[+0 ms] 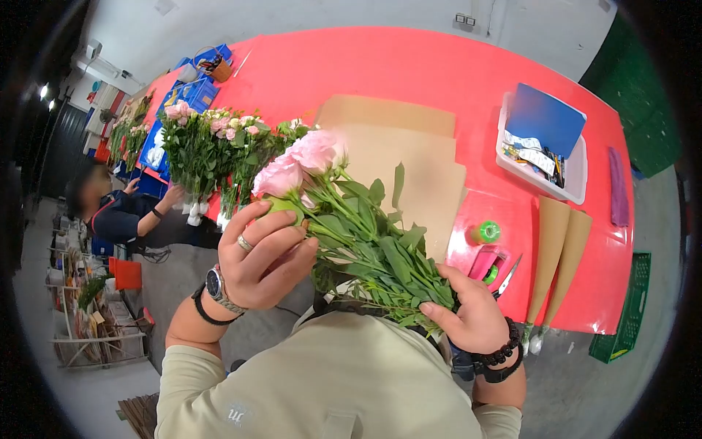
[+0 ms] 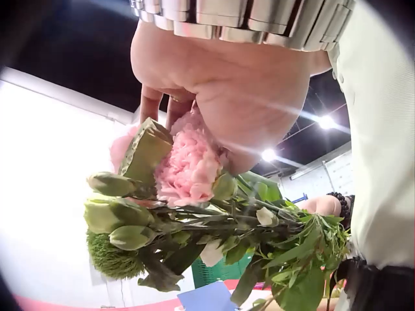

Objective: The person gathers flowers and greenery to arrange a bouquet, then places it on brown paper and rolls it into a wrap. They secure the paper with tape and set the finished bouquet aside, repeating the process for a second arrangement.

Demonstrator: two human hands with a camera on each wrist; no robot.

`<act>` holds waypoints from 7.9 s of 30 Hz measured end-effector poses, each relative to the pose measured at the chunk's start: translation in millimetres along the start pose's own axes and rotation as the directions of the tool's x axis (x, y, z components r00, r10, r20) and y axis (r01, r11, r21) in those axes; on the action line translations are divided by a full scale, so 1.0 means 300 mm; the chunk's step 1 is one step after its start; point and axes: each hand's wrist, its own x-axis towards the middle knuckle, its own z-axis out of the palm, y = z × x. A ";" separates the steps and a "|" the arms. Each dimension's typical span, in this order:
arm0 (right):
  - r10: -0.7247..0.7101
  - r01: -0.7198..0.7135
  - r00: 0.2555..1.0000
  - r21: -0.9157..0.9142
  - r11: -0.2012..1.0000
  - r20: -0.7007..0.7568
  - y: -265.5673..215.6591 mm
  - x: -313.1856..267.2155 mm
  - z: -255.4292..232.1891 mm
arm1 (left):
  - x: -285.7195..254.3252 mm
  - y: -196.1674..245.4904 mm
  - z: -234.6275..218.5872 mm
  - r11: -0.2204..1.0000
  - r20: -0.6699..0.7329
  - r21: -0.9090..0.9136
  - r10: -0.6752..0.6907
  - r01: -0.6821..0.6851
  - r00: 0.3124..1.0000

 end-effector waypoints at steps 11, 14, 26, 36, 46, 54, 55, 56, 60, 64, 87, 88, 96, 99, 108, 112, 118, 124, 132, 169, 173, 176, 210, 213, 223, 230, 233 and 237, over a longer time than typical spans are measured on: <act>0.023 -0.025 0.999 0.053 0.998 0.044 -0.012 -0.005 0.003 | -0.034 -0.001 -0.046 1.000 -0.025 -0.001 0.012 -0.012 1.000; 0.012 -0.014 0.999 0.042 0.999 0.049 -0.010 -0.009 0.001 | -0.044 -0.002 -0.046 1.000 -0.023 0.005 0.014 -0.014 1.000; 0.025 -0.026 0.997 0.006 1.000 0.071 -0.037 -0.003 0.012 | -0.040 -0.009 -0.057 0.998 0.044 -0.006 -0.060 0.060 0.997; 0.026 -0.026 0.996 0.003 1.000 0.086 -0.029 -0.015 0.012 | -0.017 0.001 -0.079 0.991 0.139 -0.039 -0.119 0.125 0.983; 0.007 -0.007 0.996 -0.002 1.000 0.092 -0.012 -0.013 0.019 | -0.042 0.001 -0.083 0.999 0.090 0.023 -0.038 0.036 0.995; 0.004 -0.001 0.997 -0.033 0.999 0.080 -0.018 -0.014 0.021 | -0.033 0.000 -0.074 0.983 0.173 0.025 -0.183 0.182 0.968; 0.028 -0.027 0.996 -0.011 1.000 0.085 -0.014 -0.016 0.020 | -0.037 0.000 -0.076 0.983 0.181 0.044 -0.182 0.177 0.967; 0.052 -0.053 0.994 0.010 0.999 0.094 -0.011 -0.016 0.018 | -0.041 -0.003 -0.078 0.983 0.188 0.062 -0.183 0.174 0.965; 0.088 -0.105 0.989 0.138 0.985 0.121 0.021 -0.023 0.013 | -0.063 -0.004 -0.065 0.971 0.123 0.141 -0.211 0.193 0.970; 0.086 -0.133 0.985 0.343 0.930 0.149 0.014 -0.021 0.023 | -0.084 0.013 -0.043 0.964 0.035 0.168 -0.217 0.208 0.976; 0.056 -0.058 0.998 0.169 0.984 0.022 0.043 -0.020 0.040 | -0.089 0.029 -0.042 0.943 -0.016 0.202 -0.266 0.264 0.964; 0.042 -0.042 0.999 0.097 0.994 -0.002 0.046 -0.021 0.039 | -0.086 0.028 -0.045 0.940 -0.011 0.167 -0.300 0.297 0.954; -0.244 0.088 0.935 -0.498 0.862 -0.257 0.103 -0.007 0.017 | -0.272 0.010 0.056 0.712 -0.028 -0.363 -0.653 0.601 0.757; -0.389 0.122 0.880 -0.661 0.740 -0.273 0.099 0.002 0.010 | -0.458 0.025 0.206 0.366 0.237 -0.547 -0.794 0.753 0.559; -0.131 0.102 0.960 -0.129 0.986 -0.248 0.177 -0.028 -0.011 | -0.472 0.081 0.415 -0.044 0.747 -0.599 -0.391 0.799 0.538; -0.049 0.073 0.991 0.192 0.979 -0.125 0.148 -0.023 -0.011 | -0.376 0.101 0.404 0.258 0.646 -0.598 -0.406 0.759 0.646; 0.125 -0.144 0.990 0.514 0.845 0.072 0.208 -0.040 -0.064 | -0.278 0.127 0.361 0.130 0.570 -0.755 -0.354 0.643 0.741; 0.088 -0.182 0.976 0.532 0.827 0.197 0.260 -0.006 -0.061 | -0.320 0.090 0.420 0.126 0.678 -0.677 -0.278 0.726 0.680; 0.391 -0.551 0.828 0.458 0.698 0.401 0.330 0.132 -0.059 | -0.683 0.133 0.897 0.850 0.597 -0.257 -0.234 0.460 0.767; 0.529 -0.472 0.785 0.240 0.848 -0.323 0.892 0.513 -0.127 | -0.471 -0.196 0.935 0.858 0.682 -0.150 -0.270 0.491 0.679; 0.201 -0.542 0.730 -0.373 0.754 -0.653 0.765 0.396 -0.011 | -0.345 -0.290 0.981 0.896 0.829 -0.068 -0.194 0.439 0.524; -0.157 -0.258 0.890 -0.758 0.600 -0.427 0.767 0.345 0.244 | -0.260 -0.337 1.024 0.854 0.916 -0.025 -0.189 0.519 0.355; 0.356 -0.563 0.826 -0.671 0.482 -0.437 0.721 0.603 0.284 | -0.161 -0.431 1.139 0.945 0.796 -0.311 0.204 0.097 0.570; 0.314 -0.478 0.878 -0.668 0.570 -0.360 0.769 0.605 0.239 | -0.213 -0.294 1.175 0.969 0.698 -0.245 0.204 -0.039 0.687; -0.105 -0.306 0.890 -0.751 0.586 -0.444 0.813 0.410 0.354 | -0.161 -0.318 1.053 0.755 0.924 -0.353 0.376 0.553 0.075; 0.149 -0.383 0.918 -0.725 0.573 -0.367 0.766 0.435 0.303 | -0.256 -0.125 1.014 0.952 0.845 -0.260 0.145 0.159 0.514; 0.064 -0.359 0.897 -0.637 0.682 -0.437 0.758 0.413 0.299 | -0.296 -0.069 1.095 0.980 0.884 -0.165 0.097 0.111 0.458; -0.023 -0.293 0.890 -0.609 0.737 -0.455 0.824 0.360 0.334 | -0.217 -0.108 1.095 0.951 0.966 -0.209 0.165 0.227 0.198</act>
